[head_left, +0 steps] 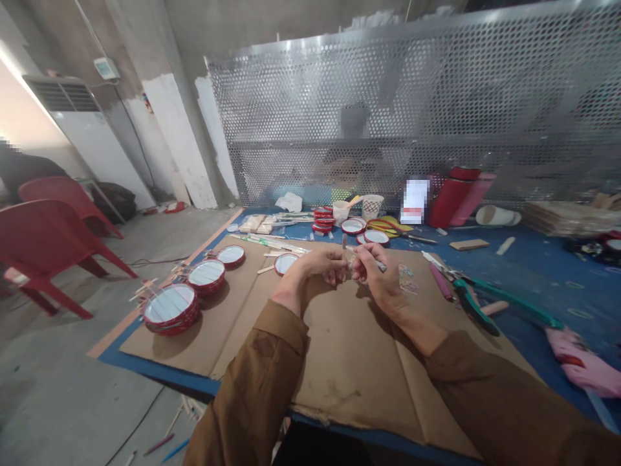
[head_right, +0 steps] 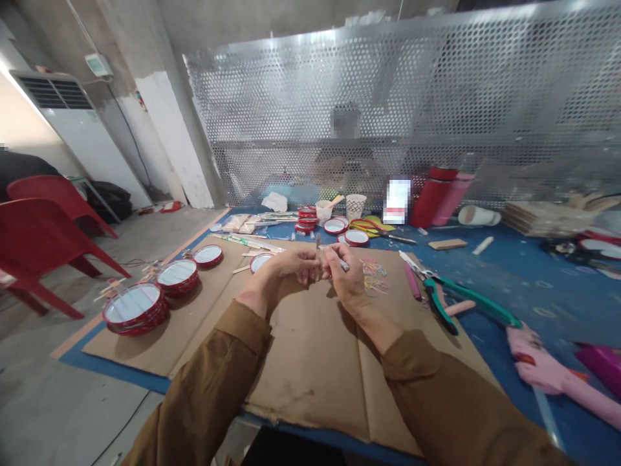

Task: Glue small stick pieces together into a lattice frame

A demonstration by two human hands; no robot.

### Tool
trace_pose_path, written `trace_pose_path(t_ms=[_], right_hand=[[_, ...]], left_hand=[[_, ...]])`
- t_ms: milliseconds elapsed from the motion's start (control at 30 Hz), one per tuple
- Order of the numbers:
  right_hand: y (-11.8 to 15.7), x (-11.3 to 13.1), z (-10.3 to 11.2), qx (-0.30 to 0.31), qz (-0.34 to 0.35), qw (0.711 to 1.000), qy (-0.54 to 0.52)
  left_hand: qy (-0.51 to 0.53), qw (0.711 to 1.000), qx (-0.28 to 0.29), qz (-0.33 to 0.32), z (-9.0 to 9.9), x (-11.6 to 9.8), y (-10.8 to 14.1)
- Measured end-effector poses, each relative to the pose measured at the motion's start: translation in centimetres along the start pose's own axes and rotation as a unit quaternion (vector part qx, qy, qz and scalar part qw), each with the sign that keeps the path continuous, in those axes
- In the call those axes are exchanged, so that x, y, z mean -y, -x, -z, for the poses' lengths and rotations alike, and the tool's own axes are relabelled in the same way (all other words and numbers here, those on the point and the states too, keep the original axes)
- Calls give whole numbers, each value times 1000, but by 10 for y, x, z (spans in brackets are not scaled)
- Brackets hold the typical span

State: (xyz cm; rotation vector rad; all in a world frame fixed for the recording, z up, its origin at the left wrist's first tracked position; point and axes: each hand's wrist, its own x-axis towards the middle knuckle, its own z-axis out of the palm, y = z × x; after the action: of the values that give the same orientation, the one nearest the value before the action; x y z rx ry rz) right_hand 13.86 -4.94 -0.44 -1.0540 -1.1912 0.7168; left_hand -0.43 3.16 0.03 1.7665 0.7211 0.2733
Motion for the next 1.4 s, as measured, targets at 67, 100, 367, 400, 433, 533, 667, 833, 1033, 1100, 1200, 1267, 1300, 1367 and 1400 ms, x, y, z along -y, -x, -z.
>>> trace_pose_path(t_ms=[67, 100, 367, 400, 433, 533, 667, 833, 1033, 1100, 1200, 1267, 1300, 1367, 1400], right_hand=[[0, 0, 0, -1, 5, 1000, 1], [0, -1, 0, -1, 7, 1000, 0], [0, -1, 0, 0, 2, 1000, -5], [0, -1, 0, 2, 1, 1000, -5], [1, 0, 0, 4, 2, 1000, -4], [1, 1, 0, 3, 11, 1000, -2], [1, 0, 1, 8, 9, 1000, 4], [1, -1, 1, 7, 12, 1000, 7], [2, 0, 2, 8, 16, 1000, 20], [2, 0, 1, 10, 17, 1000, 21], [2, 1, 1, 9, 18, 1000, 20], [2, 1, 1, 7, 16, 1000, 18], [2, 0, 1, 7, 15, 1000, 18], [2, 0, 1, 10, 16, 1000, 21], [2, -1, 1, 10, 18, 1000, 20]], left_hand=[[0, 1000, -1, 3, 0, -1, 1], [0, 1000, -1, 4, 0, -2, 1], [-11, 1000, -10, 8, -2, -9, 7], [-10, 1000, -11, 9, -2, -9, 7], [-9, 1000, -12, 9, -2, -9, 7], [-5, 1000, -8, 2, -2, -6, 6], [5, 1000, 2, -9, 0, -1, 2], [4, 1000, 7, -10, 1, 1, 1], [3, 1000, 4, -1, 2, 3, -2], [6, 1000, 5, -3, 2, 4, -3], [11, 1000, 8, -6, 3, 5, -3], [14, 1000, 11, -11, 3, 5, -2], [14, 1000, 12, -13, 3, 5, -2], [11, 1000, 11, -12, 3, 5, -2], [9, 1000, 10, -10, 3, 6, -2]])
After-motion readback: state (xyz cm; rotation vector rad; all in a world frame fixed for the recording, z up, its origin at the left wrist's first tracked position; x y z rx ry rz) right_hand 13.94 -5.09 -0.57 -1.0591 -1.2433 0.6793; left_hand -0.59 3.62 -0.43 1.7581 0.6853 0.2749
